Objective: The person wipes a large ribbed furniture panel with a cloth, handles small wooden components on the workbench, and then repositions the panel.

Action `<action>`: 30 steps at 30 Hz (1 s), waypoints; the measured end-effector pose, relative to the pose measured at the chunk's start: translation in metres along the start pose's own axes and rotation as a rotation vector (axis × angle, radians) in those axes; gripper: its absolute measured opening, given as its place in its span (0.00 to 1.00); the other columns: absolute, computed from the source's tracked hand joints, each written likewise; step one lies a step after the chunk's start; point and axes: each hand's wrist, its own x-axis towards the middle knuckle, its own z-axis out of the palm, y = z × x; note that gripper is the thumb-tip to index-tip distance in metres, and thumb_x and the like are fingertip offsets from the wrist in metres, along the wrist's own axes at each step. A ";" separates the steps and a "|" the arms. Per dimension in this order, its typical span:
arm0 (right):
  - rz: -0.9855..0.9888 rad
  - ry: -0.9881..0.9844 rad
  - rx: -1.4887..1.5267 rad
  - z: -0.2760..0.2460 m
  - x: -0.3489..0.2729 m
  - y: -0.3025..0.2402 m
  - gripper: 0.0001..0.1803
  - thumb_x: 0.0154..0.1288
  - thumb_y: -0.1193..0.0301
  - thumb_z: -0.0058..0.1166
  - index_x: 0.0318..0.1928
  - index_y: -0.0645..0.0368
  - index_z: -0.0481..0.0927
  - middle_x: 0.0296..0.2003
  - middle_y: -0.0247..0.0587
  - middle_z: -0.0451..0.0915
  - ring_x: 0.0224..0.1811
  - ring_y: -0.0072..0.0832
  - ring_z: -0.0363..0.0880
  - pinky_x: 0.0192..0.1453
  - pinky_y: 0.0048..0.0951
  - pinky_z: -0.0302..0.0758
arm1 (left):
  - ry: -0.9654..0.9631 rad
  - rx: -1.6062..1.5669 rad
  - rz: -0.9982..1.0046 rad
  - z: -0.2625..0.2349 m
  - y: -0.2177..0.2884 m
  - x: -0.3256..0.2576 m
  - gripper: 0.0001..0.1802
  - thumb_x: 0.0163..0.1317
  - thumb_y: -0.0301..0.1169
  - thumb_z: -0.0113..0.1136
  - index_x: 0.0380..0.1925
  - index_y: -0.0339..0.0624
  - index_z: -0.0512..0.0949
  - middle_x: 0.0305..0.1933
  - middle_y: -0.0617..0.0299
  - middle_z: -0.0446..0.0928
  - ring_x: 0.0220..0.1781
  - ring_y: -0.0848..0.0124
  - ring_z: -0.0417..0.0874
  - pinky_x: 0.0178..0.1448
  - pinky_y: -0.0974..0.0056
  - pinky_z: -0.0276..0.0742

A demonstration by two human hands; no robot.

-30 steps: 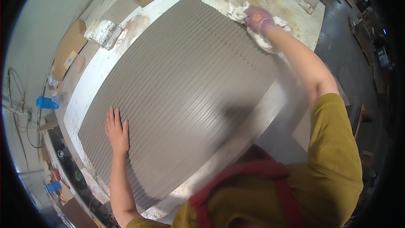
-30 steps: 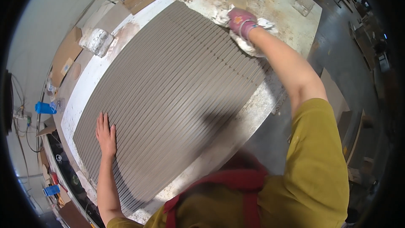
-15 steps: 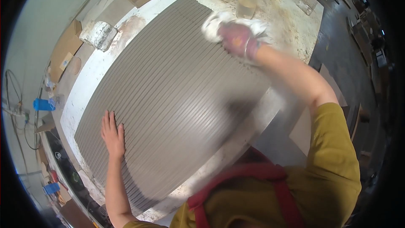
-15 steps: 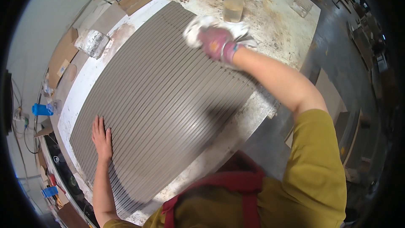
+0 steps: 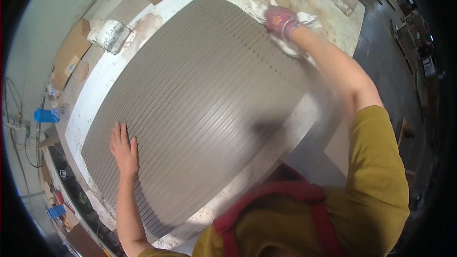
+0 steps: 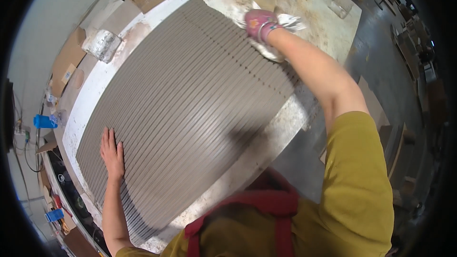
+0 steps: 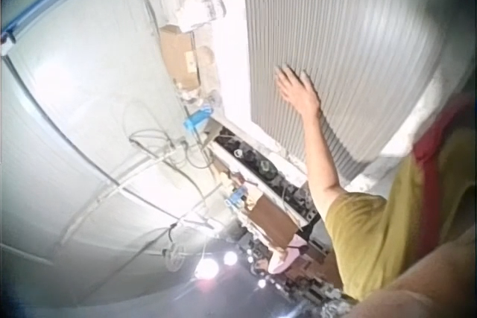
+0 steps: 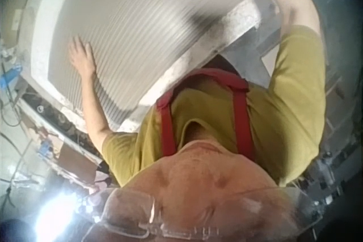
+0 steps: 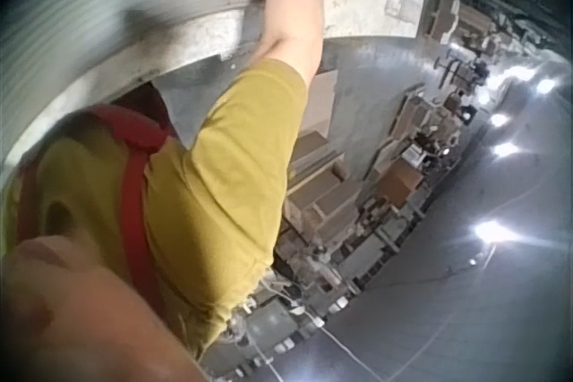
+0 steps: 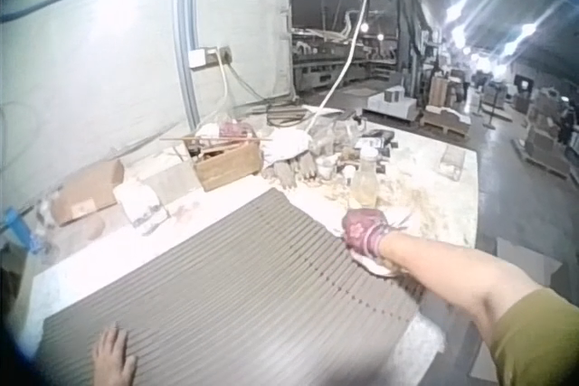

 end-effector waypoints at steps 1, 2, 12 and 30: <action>0.004 -0.098 -0.094 -0.013 0.003 0.004 0.12 0.57 0.70 0.52 0.41 0.58 0.80 0.35 0.46 0.82 0.36 0.39 0.83 0.42 0.39 0.79 | -0.021 0.033 -0.016 0.002 -0.001 -0.004 0.31 0.69 0.45 0.43 0.69 0.46 0.57 0.75 0.54 0.51 0.75 0.52 0.50 0.74 0.46 0.43; -0.002 -0.085 -0.093 -0.019 0.003 0.001 0.12 0.57 0.70 0.52 0.41 0.58 0.80 0.35 0.46 0.82 0.36 0.39 0.83 0.42 0.39 0.79 | -0.043 0.066 -0.032 0.002 -0.002 -0.005 0.31 0.69 0.45 0.43 0.69 0.47 0.57 0.75 0.54 0.51 0.75 0.52 0.50 0.74 0.46 0.43; 0.099 -0.105 -0.062 -0.023 -0.007 0.030 0.13 0.57 0.68 0.51 0.43 0.55 0.80 0.43 0.45 0.79 0.47 0.41 0.78 0.51 0.38 0.74 | 0.003 0.058 0.015 0.006 -0.011 -0.001 0.31 0.67 0.43 0.45 0.68 0.45 0.59 0.74 0.54 0.52 0.75 0.52 0.51 0.73 0.48 0.44; -0.134 0.227 0.237 0.000 -0.012 -0.002 0.20 0.63 0.60 0.50 0.53 0.53 0.74 0.50 0.47 0.76 0.53 0.44 0.75 0.56 0.36 0.72 | -0.029 0.008 -0.030 -0.002 -0.002 -0.005 0.31 0.70 0.46 0.40 0.69 0.46 0.57 0.75 0.55 0.51 0.75 0.52 0.50 0.74 0.47 0.43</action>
